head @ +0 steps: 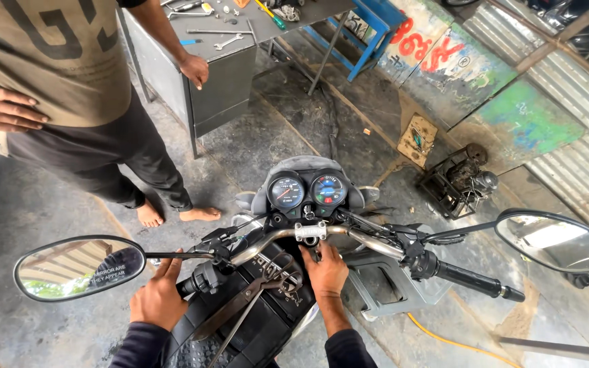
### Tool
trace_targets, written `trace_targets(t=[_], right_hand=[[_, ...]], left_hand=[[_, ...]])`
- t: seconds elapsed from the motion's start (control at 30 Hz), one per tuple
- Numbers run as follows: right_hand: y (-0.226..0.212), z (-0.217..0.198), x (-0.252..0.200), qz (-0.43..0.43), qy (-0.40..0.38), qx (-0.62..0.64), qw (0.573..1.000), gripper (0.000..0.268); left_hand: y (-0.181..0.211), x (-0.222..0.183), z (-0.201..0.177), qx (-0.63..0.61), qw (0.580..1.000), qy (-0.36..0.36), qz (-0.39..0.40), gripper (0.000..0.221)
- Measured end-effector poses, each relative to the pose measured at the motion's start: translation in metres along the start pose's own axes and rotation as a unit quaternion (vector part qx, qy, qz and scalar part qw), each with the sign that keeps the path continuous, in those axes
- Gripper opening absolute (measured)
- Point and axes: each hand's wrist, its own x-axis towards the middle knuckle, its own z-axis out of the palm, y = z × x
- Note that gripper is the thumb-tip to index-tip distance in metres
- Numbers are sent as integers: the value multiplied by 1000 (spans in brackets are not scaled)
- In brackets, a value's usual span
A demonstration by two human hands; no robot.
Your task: The person removes the motorcycle's front fairing by hand and then uses a wrench and T-handle socket to loosen and remove the handlebar bolts. After setting the handlebars aside, they use a wrench to loosen the nuts on the top triple clamp.
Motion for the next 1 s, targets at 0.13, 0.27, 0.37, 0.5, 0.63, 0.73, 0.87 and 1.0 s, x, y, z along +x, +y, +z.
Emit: trace_targets(t=[0.13, 0.27, 0.37, 0.5, 0.63, 0.73, 0.87, 1.0], right_hand=[[4, 0, -7, -1, -57, 15, 998, 41], [-9, -6, 1, 50, -6, 34, 998, 37], [-6, 1, -3, -1, 32, 89, 996, 34], [5, 14, -4, 72, -66, 20, 995, 31], [-6, 1, -1, 22, -9, 9, 1000, 32], [-15, -6, 5, 13, 32, 3, 999, 33], [3, 11, -3, 27, -32, -2, 999, 32], [-1, 8, -4, 0, -31, -22, 999, 34]], left_hand=[[-9, 0, 12, -1, 1000, 6, 1, 89], [4, -1, -6, -7, 1000, 1, 1, 92], [-7, -1, 10, -1, 1000, -2, -3, 92], [-6, 2, 10, 4, 1000, 6, 0, 89], [0, -2, 1, 4, 1000, -10, -13, 97], [1, 2, -2, 5, 1000, -14, -16, 101], [4, -2, -5, 1, 1000, -13, -6, 99], [4, -4, -5, -7, 1000, 8, 3, 94]])
